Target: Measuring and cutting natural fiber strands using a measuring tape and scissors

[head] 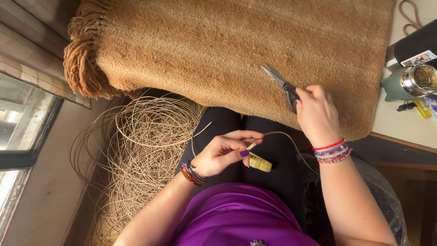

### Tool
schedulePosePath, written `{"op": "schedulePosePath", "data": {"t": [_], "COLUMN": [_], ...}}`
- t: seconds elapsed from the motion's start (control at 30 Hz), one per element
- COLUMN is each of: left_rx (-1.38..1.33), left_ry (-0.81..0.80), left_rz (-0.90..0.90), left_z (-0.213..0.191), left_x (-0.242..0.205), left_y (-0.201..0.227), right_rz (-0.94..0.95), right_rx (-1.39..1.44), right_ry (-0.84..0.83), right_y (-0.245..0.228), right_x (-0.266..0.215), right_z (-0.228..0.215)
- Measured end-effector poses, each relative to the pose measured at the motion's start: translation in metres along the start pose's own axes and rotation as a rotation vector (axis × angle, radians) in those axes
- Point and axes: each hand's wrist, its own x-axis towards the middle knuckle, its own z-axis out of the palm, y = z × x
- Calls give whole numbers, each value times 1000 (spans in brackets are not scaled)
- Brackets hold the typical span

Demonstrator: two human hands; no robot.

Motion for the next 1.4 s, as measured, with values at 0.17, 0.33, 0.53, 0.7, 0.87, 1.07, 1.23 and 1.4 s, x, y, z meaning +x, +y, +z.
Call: {"op": "schedulePosePath", "data": {"t": [0.17, 0.33, 0.53, 0.7, 0.87, 1.07, 1.23, 1.4], "left_rx": [-4, 142, 554, 521, 488, 408, 244, -27], "left_ry": [42, 204, 611, 661, 638, 620, 792, 1057], "left_rz": [14, 98, 45, 35, 52, 12, -24, 125], "left_z": [3, 17, 41, 48, 53, 58, 41, 0], "left_x": [3, 12, 14, 18, 20, 22, 22, 8], "left_y": [10, 16, 8, 14, 23, 20, 14, 23], "right_rz": [-288, -84, 154, 85, 52, 46, -13, 186], "right_rx": [608, 922, 1277, 1321, 1243, 1284, 1228, 983], "right_ry": [-74, -17, 56, -35, -77, -131, -119, -237], "right_y": [-52, -70, -106, -106, -112, -94, -70, -1], "right_x": [-32, -79, -105, -109, -111, -112, -113, -135], "right_z": [-33, -2, -19, -19, -38, -25, -43, -37]}}
